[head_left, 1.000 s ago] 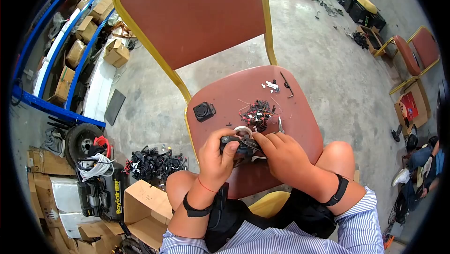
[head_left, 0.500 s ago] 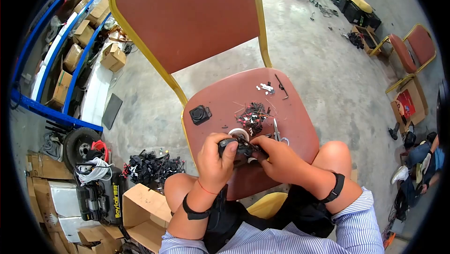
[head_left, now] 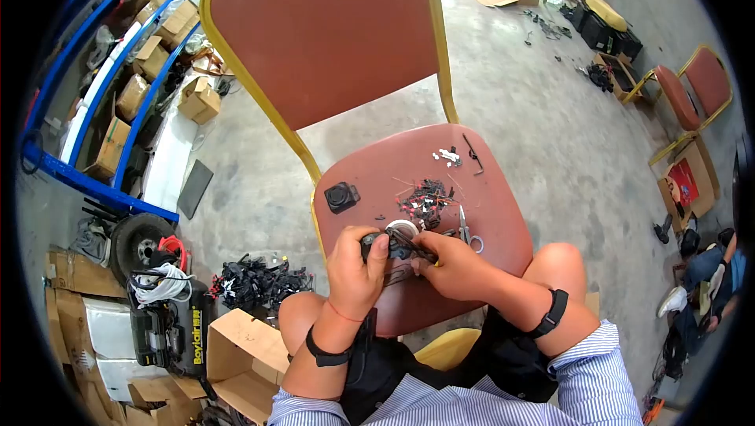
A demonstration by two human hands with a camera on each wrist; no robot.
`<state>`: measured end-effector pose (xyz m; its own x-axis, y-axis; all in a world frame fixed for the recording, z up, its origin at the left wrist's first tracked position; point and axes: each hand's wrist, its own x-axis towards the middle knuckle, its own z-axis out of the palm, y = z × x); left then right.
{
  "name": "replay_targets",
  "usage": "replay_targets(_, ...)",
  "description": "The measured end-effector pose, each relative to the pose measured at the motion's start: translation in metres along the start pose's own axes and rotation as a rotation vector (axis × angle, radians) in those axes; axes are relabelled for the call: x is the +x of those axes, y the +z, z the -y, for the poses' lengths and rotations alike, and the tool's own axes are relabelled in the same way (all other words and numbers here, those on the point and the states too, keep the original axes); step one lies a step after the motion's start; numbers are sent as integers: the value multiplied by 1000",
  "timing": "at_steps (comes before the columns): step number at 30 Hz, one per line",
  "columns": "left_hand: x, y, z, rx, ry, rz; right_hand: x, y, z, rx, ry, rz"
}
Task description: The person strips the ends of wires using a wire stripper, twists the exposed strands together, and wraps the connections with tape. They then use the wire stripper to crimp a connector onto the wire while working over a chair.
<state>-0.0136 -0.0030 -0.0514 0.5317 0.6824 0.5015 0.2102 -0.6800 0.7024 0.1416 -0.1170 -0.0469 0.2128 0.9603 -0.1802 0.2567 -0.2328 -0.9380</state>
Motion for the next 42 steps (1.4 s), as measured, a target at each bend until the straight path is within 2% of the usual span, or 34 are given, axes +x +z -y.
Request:
replay_targets(5,-6,-4,-2,33,-4,-4,-1,3,-9,20,-14,25)
replay_targets(8,-7,-5,-4,25,17,-22,-3,-4,5,56,90,107)
replay_targets(10,-8,-5,-1,18,43,-24,-3,-4,0,91,51,118)
replay_targets(14,-4,-14,5,-3,173,19,-2,-3,-10,163,-15,153)
replay_targets(16,-1,-17,9,13,274,30,-3,-3,-5,164,-61,107)
replay_targets(22,0,-19,9,47,390,28,-5,-4,-7,173,-106,81)
replay_targets(29,-2,-29,8,135,414,45,-4,0,-1,192,-93,88)
replay_targets(32,-4,-33,6,208,455,67,-4,2,0,94,-111,55)
replay_targets(34,-3,-34,1,233,496,51,-7,3,5,174,-89,54)
replay_targets(38,-6,-35,-2,262,465,14,-3,17,-13,266,-156,9)
replay_targets(42,-7,-39,-11,296,422,27,-6,6,-3,212,-155,28)
